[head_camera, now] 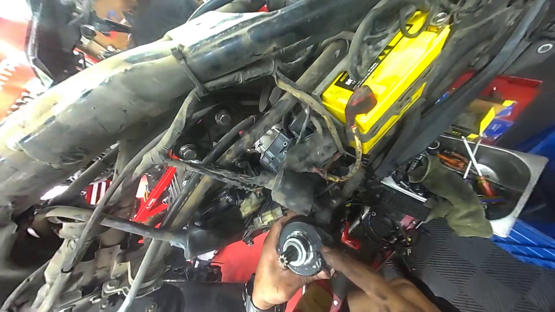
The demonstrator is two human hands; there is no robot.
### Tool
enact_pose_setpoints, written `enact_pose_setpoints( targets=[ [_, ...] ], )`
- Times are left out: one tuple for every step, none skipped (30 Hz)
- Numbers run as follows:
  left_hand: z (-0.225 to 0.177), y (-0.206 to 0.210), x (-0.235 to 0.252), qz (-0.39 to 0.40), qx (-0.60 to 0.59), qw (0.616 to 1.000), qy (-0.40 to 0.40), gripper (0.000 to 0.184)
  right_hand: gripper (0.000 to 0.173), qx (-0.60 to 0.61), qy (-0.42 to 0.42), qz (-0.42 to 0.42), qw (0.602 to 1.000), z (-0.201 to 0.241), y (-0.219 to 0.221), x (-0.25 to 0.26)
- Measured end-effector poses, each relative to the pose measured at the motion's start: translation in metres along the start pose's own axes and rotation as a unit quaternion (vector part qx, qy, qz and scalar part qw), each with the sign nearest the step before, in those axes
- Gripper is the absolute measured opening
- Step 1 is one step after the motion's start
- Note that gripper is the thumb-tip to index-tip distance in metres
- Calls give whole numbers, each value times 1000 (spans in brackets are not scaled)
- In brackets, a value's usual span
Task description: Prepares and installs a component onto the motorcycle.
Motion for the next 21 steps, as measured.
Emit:
enact_pose_setpoints(
  targets=[
    [0,1,0,-2,1,1000,0,79,89,-9,2,-6,1000,0,-1,1],
    [-1,2,0,-5,-1,1000,2,80,89,-22,4,-10,1000,-1,-2,1],
    [-2,3,0,-7,-5,1000,5,80,89,-34,3,-16,999,-1,-2,2],
    [-3,5,0,-9,-8,1000,5,80,88,-47,-1,-20,999,0,-2,2],
    [-4,6,0,-12,-9,1000,5,79,87,-61,-4,-24,998,1,-2,2],
    [-5,7,0,-13,-12,1000,5,78,86,-77,-8,-32,996,2,-2,2],
    [-6,8,0,-14,-18,1000,4,78,85,-97,-14,-38,994,4,-3,1],
    [-7,9,0,-17,-19,1000,4,77,85,-120,-22,-43,992,6,-3,1],
    [-7,10,0,-19,-20,1000,3,77,84,-146,-36,-48,988,8,-3,0],
    [-8,11,0,-21,-20,1000,3,77,83,-169,-48,-52,983,11,-3,0],
    [-9,12,0,-25,-19,1000,4,77,82,-189,-57,-55,979,13,-2,-1],
    [-10,12,0,-29,-12,999,6,77,82,-208,-63,-58,974,14,-1,-2],
    [-11,13,0,-33,-1,999,8,77,83,-222,-66,-62,971,15,1,-3],
    [-12,14,1,-37,9,999,7,78,83,-230,-66,-63,969,16,3,-4],
    [-13,15,0,-42,15,999,2,78,85,-233,-61,-63,969,16,5,-5],
    [-13,15,0,-49,17,999,-3,78,87,-231,-54,-63,969,15,8,-7],
    [-13,16,-1,-56,18,998,-7,77,90,-228,-44,-62,971,14,10,-8],
    [-12,17,-1,-63,18,998,-11,75,93,-221,-31,-60,973,13,13,-10],
    [-12,18,-2,-68,15,997,-17,75,96,-209,-19,-58,976,12,15,-12],
    [-12,19,-2,-69,15,997,-21,75,98,-192,-9,-57,980,11,17,-15],
    [-11,19,-3,-71,16,997,-22,76,100,-169,0,-58,984,11,20,-17]
  ],
)
Point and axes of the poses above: each hand's wrist, its own x-axis towards the middle knuckle, its own y-axis out of the palm, z = x × y, the point moved 10 cm from there along x, towards the middle knuckle, and after that the axes turned 14 degrees about -z, right-handed, at the moved point
